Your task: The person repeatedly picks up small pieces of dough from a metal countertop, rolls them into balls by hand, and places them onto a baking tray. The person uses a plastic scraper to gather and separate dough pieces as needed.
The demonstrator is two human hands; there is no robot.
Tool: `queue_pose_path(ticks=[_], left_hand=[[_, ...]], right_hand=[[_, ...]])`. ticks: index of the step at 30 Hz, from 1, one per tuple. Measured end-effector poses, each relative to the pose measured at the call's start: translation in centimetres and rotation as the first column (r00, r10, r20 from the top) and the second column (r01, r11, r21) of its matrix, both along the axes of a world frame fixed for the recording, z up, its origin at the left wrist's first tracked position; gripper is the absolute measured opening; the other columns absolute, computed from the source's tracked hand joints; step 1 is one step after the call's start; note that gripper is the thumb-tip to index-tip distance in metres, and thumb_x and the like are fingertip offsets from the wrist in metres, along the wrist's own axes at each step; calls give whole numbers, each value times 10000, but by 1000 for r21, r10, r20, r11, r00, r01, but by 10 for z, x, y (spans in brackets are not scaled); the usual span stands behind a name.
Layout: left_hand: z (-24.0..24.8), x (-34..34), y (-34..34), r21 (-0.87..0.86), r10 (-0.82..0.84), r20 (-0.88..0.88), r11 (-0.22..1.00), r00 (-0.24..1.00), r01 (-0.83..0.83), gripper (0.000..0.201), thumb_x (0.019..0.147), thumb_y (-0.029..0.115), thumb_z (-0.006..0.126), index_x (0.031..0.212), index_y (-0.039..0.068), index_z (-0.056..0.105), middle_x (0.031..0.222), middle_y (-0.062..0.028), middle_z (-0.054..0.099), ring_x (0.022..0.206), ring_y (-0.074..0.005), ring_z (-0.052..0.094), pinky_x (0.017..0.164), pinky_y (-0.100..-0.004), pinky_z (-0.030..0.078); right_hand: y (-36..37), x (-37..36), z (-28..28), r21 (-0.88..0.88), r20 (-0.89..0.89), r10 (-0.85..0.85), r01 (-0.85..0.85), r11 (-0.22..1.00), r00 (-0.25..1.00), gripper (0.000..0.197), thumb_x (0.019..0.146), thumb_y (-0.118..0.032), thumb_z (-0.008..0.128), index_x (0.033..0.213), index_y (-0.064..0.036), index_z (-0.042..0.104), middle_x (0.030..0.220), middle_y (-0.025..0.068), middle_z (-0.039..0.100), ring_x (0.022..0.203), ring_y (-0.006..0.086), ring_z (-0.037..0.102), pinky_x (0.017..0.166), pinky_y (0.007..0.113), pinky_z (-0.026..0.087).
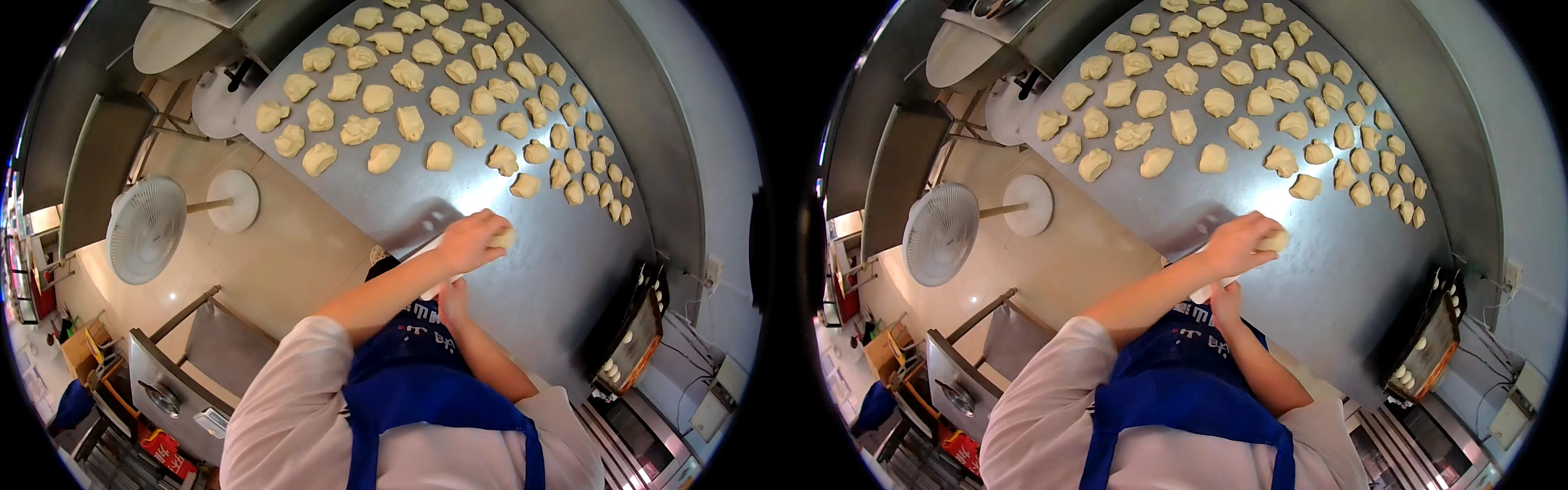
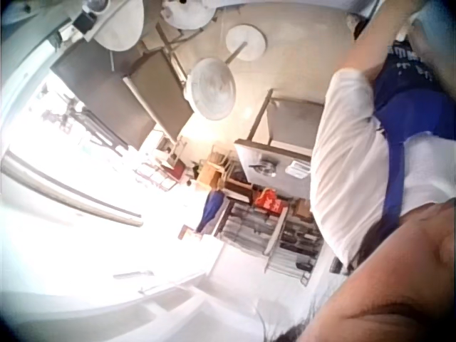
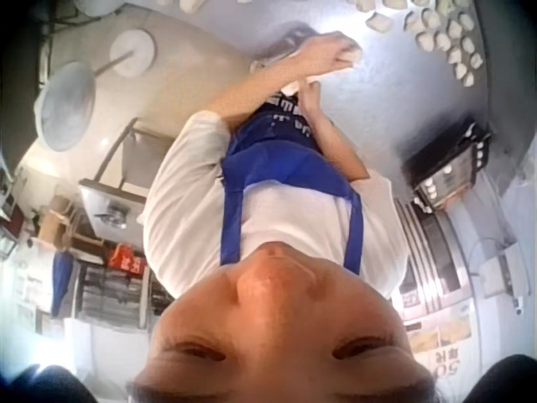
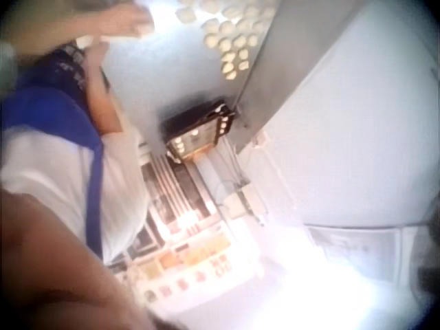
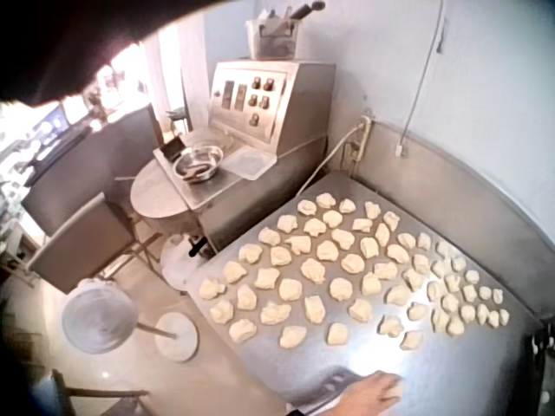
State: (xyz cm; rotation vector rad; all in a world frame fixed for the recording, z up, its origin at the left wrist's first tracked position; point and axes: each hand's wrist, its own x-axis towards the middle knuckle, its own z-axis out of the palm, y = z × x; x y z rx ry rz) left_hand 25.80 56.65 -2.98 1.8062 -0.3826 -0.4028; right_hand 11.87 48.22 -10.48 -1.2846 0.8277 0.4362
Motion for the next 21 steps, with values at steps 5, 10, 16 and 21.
queue_pose_path(ticks=[5, 10, 16, 21], left_hand=[[-42, 26, 0, 339, 102, 432, 902, 896, -266, 518, 785, 332, 870, 1251, 164, 717, 1470, -130, 564, 1309, -343, 563, 1052, -514, 472], [-66, 77, 141, 541, 152, 480, 725, 864, -427, 454, 832, 170, 781, 1278, 157, 697, 1303, -126, 656, 1206, -335, 612, 1015, -448, 509], [-53, 73, 186, 312, 315, 178, 880, 932, -357, 408, 870, 103, 746, 1271, 123, 676, 1265, -145, 656, 1186, -367, 609, 987, -460, 529], [-66, -3, 191, 406, 237, 360, 831, 902, -380, 446, 849, 62, 770, 1279, 123, 669, 1269, -134, 662, 1206, -374, 599, 989, -457, 529]], right_hand=[[49, 29, -46, -270, 415, 204, -94, 958, 887, 273, 984, -160, 664, 1160, 48, 676, 1008, 119, 754, 909, 219, 722, 787, 378, 576], [122, 143, -57, -353, 351, 38, 95, 931, 936, 318, 961, -217, 662, 1038, 84, 732, 942, 162, 783, 843, 242, 746, 751, 418, 564], [106, 177, -5, -101, 279, 141, -117, 988, 950, 306, 950, -205, 667, 1105, 47, 745, 967, 129, 771, 838, 204, 738, 708, 369, 576], [49, 113, 1, -96, 190, 170, -154, 983, 967, 305, 965, -204, 672, 1147, 33, 736, 1009, 112, 760, 862, 176, 719, 691, 329, 569]])
